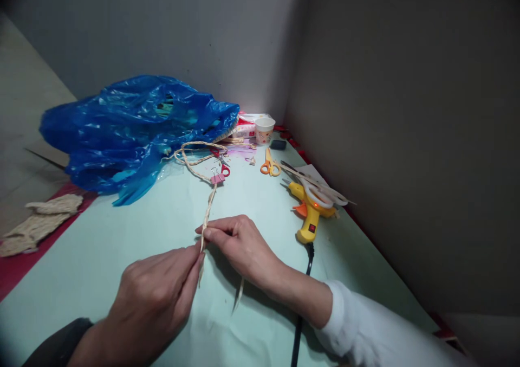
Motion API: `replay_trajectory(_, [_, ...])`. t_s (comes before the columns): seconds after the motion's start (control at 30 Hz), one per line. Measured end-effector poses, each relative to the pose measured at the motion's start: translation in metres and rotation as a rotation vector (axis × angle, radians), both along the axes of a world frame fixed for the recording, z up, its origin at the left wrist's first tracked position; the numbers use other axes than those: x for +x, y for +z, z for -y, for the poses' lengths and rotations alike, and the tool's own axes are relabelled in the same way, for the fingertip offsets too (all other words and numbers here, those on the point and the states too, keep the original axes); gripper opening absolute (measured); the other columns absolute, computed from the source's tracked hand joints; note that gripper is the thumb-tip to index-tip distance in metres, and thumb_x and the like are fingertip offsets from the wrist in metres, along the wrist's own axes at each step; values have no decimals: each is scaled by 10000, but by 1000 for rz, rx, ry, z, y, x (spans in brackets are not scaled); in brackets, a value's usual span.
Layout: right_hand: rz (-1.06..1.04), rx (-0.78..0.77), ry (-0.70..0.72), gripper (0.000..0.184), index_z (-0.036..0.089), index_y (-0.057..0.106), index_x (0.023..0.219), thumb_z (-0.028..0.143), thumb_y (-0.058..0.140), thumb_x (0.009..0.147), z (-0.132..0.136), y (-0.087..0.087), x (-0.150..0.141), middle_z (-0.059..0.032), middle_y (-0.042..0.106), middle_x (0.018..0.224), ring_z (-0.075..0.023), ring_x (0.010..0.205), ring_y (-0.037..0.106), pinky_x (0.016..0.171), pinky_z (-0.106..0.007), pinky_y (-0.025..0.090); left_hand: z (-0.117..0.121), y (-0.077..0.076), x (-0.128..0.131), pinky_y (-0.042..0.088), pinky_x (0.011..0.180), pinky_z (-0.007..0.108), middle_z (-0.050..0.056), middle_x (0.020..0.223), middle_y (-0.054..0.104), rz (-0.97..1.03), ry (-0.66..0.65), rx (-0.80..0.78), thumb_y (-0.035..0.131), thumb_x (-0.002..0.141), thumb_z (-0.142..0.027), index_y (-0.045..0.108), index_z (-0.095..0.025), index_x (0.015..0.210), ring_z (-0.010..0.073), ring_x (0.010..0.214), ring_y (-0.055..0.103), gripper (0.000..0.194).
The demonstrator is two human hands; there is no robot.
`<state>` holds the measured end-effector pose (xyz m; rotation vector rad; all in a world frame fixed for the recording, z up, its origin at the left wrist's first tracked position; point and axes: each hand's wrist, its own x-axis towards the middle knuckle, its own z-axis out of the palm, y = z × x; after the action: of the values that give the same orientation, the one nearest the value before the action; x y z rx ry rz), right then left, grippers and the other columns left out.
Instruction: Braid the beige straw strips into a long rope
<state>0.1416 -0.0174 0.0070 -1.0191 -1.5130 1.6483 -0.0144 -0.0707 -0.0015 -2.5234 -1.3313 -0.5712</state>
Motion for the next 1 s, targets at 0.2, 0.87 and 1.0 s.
replay_trajectory(0.2, [-152,-237,54,257,106,699,809,333,589,858,1,-6,0,-5,556,669,-65,506,231,484,-247,143,0,2,-1,345,582,319,34,617,600,78,-53,-129,482,876,-155,614,-171,721,173,575,563,205])
replay_trajectory(0.87, [249,173,114,119,172,466,1013,267,423,954,8,0,4,8,612,713,-131,700,526,686,-250,388,-32,9,-13,54,409,205,-92,577,301,1386,168,-1465,564,844,-258,520,-166,854,54,484,118,103])
replay_trajectory(1.0, [493,354,121,75,190,436,987,250,403,957,13,3,4,-3,622,733,-134,665,526,639,-249,361,-31,11,-10,55,414,225,-103,547,230,1289,208,-1430,557,837,-296,510,-167,763,56,472,110,156])
